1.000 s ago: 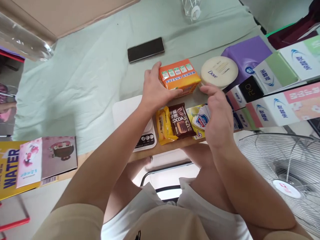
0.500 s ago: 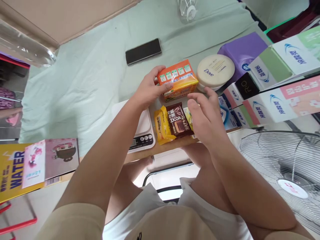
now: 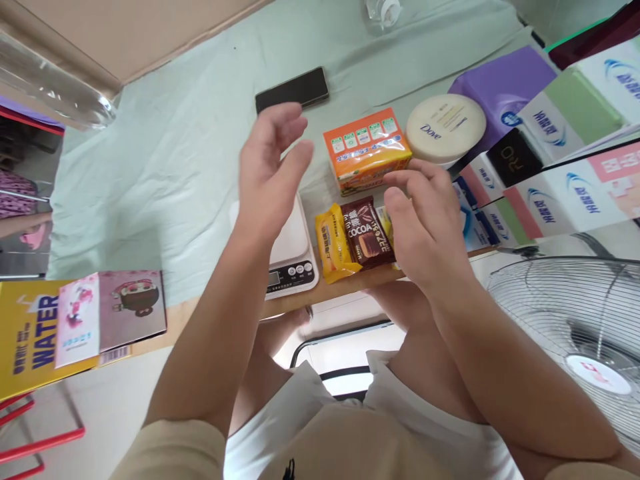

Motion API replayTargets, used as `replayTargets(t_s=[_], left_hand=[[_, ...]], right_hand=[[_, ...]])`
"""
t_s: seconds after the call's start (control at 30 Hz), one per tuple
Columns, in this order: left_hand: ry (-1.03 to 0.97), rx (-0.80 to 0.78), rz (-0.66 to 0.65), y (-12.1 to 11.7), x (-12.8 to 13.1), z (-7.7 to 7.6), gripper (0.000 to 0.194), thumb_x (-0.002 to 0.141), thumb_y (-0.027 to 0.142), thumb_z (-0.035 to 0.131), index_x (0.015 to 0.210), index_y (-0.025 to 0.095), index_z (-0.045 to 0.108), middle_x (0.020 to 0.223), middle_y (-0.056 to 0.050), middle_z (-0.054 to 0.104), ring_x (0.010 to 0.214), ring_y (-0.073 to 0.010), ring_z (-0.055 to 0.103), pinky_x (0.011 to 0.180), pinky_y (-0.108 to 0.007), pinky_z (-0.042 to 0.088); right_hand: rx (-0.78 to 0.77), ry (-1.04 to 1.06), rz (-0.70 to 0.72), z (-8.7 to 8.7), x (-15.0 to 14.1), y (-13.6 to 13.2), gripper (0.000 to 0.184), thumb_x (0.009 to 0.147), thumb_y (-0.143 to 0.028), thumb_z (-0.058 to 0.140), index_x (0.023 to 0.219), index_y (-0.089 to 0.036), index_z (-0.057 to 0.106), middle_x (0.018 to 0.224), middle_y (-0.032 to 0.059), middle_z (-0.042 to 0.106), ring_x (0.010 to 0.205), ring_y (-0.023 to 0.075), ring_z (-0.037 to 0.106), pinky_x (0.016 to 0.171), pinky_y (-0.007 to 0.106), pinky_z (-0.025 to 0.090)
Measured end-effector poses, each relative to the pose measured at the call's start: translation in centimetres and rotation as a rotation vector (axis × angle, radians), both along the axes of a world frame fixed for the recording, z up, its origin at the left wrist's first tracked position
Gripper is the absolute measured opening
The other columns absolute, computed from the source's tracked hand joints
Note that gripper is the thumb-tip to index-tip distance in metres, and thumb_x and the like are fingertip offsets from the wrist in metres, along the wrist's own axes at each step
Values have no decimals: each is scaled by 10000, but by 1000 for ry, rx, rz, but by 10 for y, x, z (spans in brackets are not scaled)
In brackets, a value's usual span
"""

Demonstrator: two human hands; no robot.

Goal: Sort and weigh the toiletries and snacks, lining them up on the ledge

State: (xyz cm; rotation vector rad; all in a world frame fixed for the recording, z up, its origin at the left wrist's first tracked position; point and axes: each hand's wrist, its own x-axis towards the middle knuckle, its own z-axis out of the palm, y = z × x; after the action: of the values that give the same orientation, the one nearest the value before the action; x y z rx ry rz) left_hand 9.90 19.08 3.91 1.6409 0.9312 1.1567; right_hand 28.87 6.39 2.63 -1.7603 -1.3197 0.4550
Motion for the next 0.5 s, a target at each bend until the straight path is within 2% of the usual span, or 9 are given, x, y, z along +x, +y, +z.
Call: replayTargets(t_s=[0.03, 0.07, 0.13, 0.17, 0.23, 0.33, 0.4, 0.5], left_hand=[[-6, 5, 1, -18, -14, 7, 589, 651, 668, 954, 1081, 329, 739, 1091, 15, 751, 1202, -280, 704, 1139, -546, 532], [-15, 13, 39, -37, -29, 14, 478, 748, 626, 914, 1069, 309, 756, 981, 5, 743, 1074, -256, 734, 1041, -524, 571], [-60, 72, 215, -75, -63, 23, 214, 885, 477, 841, 950, 279, 795, 833, 0, 726, 849, -204, 739, 837, -443, 590], [-67, 72, 279, -93, -80, 26, 137, 919, 415, 807, 929, 278, 806, 808, -1, 729, 809, -192, 731, 804, -420, 584], [-87, 69, 388, -122, -115, 29, 77, 928, 338, 777, 894, 284, 819, 783, -1, 734, 768, -181, 720, 766, -387, 574], [-88, 36, 520, -149, -164, 26, 91, 935, 327, 763, 893, 268, 818, 800, -10, 730, 777, -186, 711, 772, -384, 567], [-53, 26, 589, -161, -192, 22, 116, 957, 333, 746, 889, 261, 807, 822, -15, 724, 810, -195, 703, 784, -389, 555], [-42, 41, 682, -178, -221, 20, 138, 979, 322, 714, 871, 274, 785, 846, -15, 714, 870, -209, 687, 814, -395, 549]], right_hand=[[48, -12, 12, 3, -3, -3, 394, 1002, -495, 476, 1153, -227, 721, 1382, 141, 635, 1387, 336, 582, 1237, 662, 394], [99, -20, 29, 7, -8, -7, 373, 1000, -460, 475, 1144, -219, 721, 1347, 138, 651, 1359, 325, 603, 1224, 648, 416], [176, -34, 82, 15, -20, -15, 331, 984, -386, 487, 1131, -203, 721, 1303, 143, 675, 1332, 309, 626, 1223, 617, 435], [199, -43, 118, 19, -28, -18, 314, 974, -349, 498, 1130, -192, 720, 1288, 149, 684, 1328, 304, 630, 1234, 604, 431], [236, -75, 192, 25, -49, -24, 298, 958, -293, 512, 1128, -165, 721, 1275, 169, 687, 1317, 306, 635, 1253, 603, 411], [310, -126, 330, 27, -93, -30, 272, 961, -295, 521, 1114, -172, 710, 1255, 176, 674, 1280, 321, 644, 1231, 634, 411], [331, -147, 441, 24, -131, -34, 226, 959, -305, 550, 1106, -210, 692, 1243, 157, 666, 1262, 328, 648, 1177, 631, 458], [286, -143, 626, 14, -190, -43, 216, 931, -270, 602, 1139, -244, 657, 1278, 139, 649, 1260, 321, 645, 1090, 583, 535]])
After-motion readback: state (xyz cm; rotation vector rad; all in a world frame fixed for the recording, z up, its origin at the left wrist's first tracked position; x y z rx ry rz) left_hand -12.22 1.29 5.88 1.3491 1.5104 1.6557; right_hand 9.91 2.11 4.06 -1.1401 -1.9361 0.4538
